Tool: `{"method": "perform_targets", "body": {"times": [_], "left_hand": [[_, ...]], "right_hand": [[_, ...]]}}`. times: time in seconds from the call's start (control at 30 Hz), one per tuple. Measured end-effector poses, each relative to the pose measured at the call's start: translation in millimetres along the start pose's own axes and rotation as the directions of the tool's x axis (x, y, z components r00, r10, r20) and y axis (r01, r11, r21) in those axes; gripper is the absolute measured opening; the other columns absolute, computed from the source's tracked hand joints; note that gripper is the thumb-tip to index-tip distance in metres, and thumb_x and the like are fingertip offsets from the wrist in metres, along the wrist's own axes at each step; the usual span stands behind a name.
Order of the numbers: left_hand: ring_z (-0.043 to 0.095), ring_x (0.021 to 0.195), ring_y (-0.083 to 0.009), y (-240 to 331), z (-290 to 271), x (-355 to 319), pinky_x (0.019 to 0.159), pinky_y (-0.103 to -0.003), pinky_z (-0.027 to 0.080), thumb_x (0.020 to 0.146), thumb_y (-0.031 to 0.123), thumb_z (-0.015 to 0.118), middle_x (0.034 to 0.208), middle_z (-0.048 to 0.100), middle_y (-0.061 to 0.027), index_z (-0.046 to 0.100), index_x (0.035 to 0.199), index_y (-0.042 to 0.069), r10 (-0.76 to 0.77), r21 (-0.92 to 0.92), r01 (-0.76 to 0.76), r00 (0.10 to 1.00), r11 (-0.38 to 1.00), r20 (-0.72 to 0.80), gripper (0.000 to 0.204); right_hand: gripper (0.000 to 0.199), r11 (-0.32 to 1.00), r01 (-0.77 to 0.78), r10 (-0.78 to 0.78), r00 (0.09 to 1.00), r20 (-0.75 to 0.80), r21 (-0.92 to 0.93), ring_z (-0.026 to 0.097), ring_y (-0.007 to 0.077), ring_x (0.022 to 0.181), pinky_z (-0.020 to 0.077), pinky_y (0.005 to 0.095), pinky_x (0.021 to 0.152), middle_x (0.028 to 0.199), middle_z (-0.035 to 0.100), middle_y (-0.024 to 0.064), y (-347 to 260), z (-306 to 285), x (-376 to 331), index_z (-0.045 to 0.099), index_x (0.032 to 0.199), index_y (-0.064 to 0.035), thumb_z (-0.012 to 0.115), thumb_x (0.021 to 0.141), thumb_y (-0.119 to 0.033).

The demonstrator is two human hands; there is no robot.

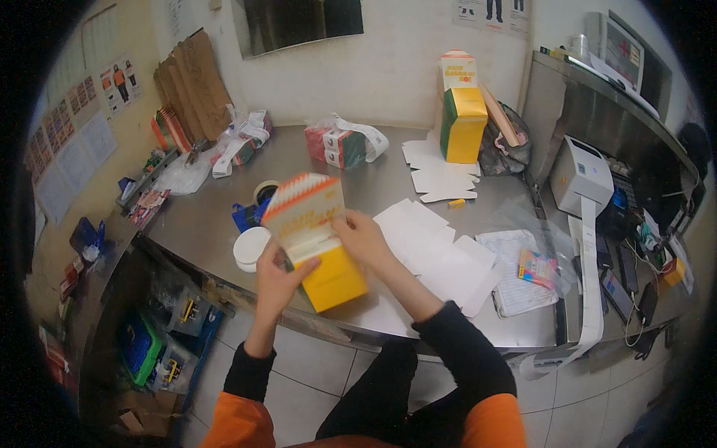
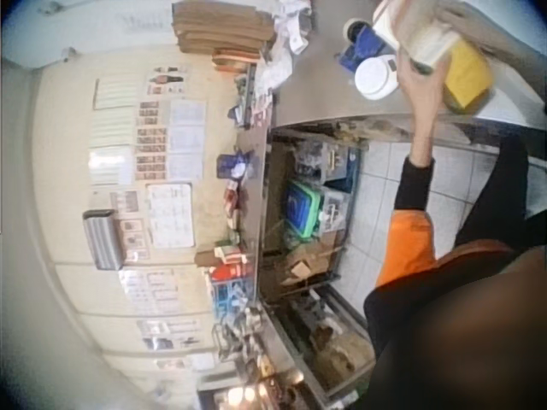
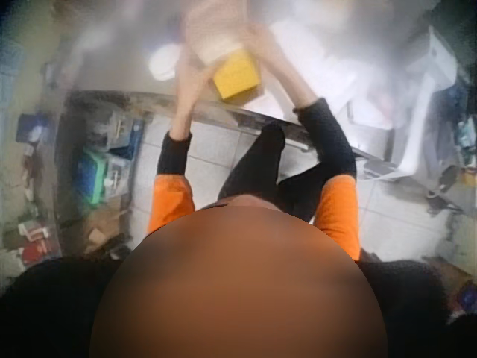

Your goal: The person assembles small rectangular boxes by folding flat cardboard pieces and inserting them into a larger yellow and green box. The person repeatedly picks up flat pieces, folds them, and places them into the box, then stacks the completed boxes on the table.

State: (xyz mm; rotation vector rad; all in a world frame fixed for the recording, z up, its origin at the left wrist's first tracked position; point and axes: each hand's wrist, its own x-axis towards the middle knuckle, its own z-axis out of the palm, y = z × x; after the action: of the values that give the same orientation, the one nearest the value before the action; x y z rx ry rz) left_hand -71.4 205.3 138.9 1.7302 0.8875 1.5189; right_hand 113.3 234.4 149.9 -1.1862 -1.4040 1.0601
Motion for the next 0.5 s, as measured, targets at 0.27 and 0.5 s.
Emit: {"method": "perform_targets", "body": {"times": [0.27, 0.5], "left_hand": [[0.054, 0.101, -0.0252, -89.8, -5.5, 21.9, 0.086, -0.041, 0.039, 0.072, 0.041, 0.074, 0.107, 0.051, -0.0113, 0.065, 0.099, 0.005, -0.359, 0.31, 0.368, 0.929, 0.877, -0.088, 0.046], [0.04, 0.112, -0.0294, -93.1, -15.1, 22.9, 0.092, -0.048, 0.025, 0.073, 0.054, 0.067, 0.11, 0.047, -0.0126, 0.06, 0.113, 0.008, -0.462, 0.572, 0.372, 0.887, 0.731, 0.013, 0.061]], "right_hand": [[0.029, 0.824, -0.078, -0.135, 0.935, -0.328, -0.562, 0.058, 0.0301, 0.093, 0.0433, 0.0405, 0.082, 0.095, 0.064, 0.0118, 38.8, 24.1, 43.6, 0.063, 0.092, -0.0021, 0.056, 0.084, -0.029], [0.033, 0.511, 0.483, -0.495, 0.842, 0.216, -0.711, 0.059, 0.0296, 0.092, 0.0455, 0.046, 0.082, 0.1, 0.064, 0.0084, 26.6, 49.7, 51.2, 0.059, 0.109, -0.0094, 0.053, 0.084, -0.03]]}}
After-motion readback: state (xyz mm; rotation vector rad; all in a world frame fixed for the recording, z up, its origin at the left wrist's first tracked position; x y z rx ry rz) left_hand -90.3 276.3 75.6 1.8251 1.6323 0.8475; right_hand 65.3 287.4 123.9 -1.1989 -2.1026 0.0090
